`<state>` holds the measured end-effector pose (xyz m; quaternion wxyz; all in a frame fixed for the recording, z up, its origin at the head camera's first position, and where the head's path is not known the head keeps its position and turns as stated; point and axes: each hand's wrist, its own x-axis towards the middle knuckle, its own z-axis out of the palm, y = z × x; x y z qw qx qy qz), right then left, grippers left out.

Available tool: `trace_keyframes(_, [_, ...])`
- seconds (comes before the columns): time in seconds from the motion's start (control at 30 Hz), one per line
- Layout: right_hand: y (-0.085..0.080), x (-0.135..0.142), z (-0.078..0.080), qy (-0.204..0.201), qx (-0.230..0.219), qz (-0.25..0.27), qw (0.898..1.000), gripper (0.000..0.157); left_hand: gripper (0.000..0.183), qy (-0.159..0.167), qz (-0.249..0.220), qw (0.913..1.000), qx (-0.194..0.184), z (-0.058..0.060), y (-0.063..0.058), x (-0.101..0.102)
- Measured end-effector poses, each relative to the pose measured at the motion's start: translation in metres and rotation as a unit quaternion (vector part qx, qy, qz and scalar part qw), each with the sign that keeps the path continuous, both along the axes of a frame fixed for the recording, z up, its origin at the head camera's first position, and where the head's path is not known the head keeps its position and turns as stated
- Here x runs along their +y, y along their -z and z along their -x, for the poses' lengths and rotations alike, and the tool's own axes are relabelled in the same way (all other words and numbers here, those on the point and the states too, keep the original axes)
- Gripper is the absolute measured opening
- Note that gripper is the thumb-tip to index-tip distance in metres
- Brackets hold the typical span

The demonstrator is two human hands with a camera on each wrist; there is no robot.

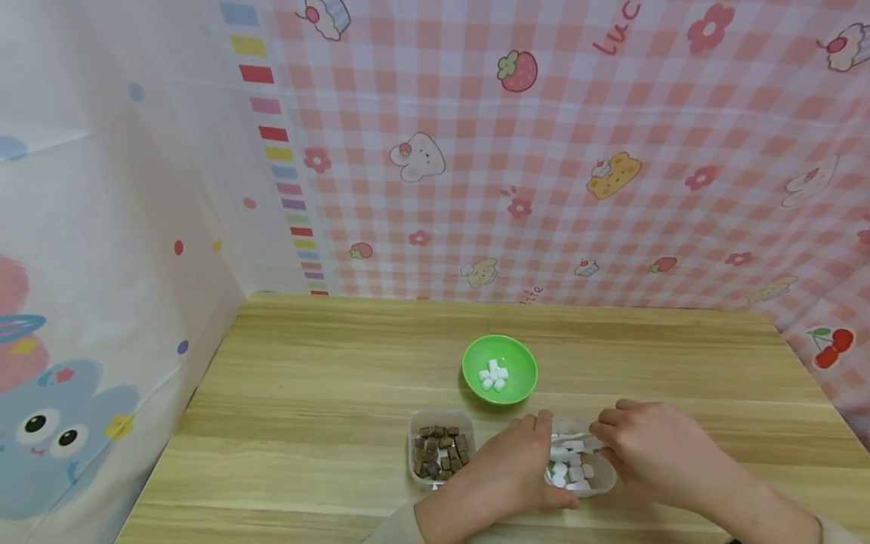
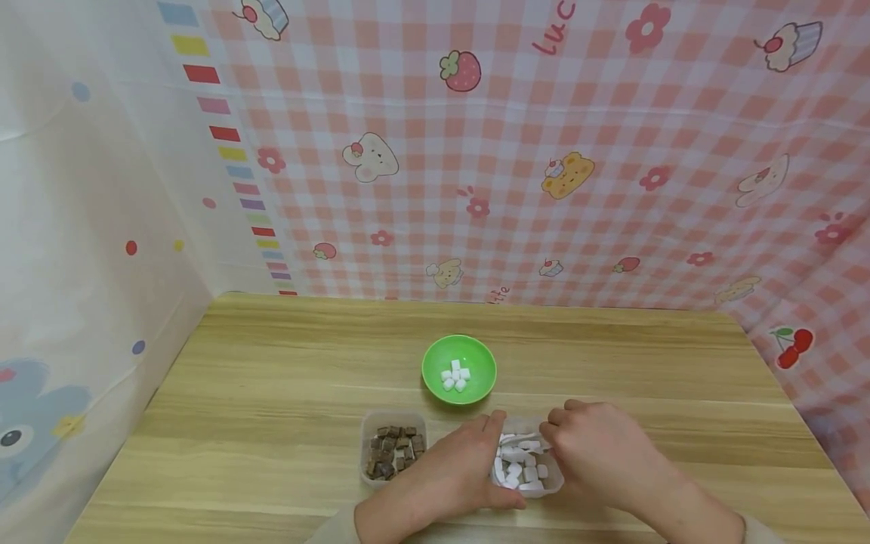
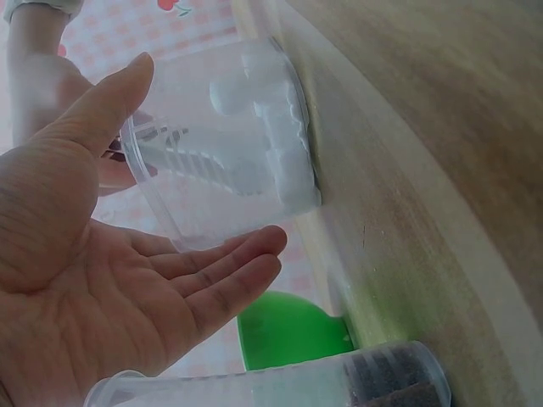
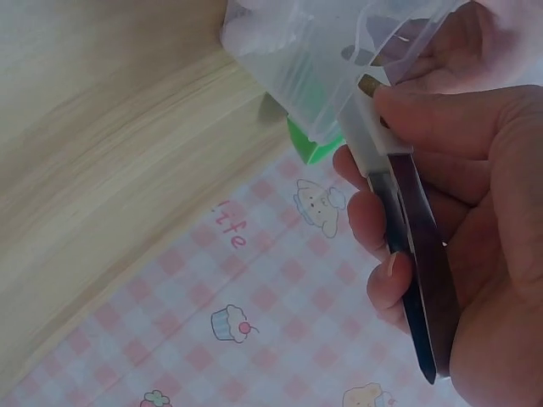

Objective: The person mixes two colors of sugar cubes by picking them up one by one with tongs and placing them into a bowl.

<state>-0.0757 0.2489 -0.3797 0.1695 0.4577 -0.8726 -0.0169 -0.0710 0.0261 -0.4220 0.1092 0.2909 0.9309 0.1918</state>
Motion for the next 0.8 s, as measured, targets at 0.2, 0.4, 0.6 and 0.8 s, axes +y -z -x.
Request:
trace_keyframes(0.2, [0.0,-0.002,0.0,-0.006,0.002,-0.009,1.0,0.029,0.088,0.001,0.001,0.9999,0.017,-0.001,0.0,0.0])
trace_keyframes(0.4, [-0.002,-0.001,0.001,-0.014,0.001,-0.01,1.0,0.028,0.091,-0.002,0.007,0.9998,0.02,-0.001,0.001,0.001])
trace_keyframes(0.6, [-0.008,0.011,0.001,-0.014,-0.026,0.037,0.999,0.028,0.086,-0.005,0.002,0.9999,0.016,-0.001,0.001,0.001])
trace_keyframes(0.8, [-0.018,0.028,0.0,0.003,-0.04,0.099,0.994,0.014,0.088,-0.003,-0.002,0.9999,0.012,-0.001,0.0,0.001])
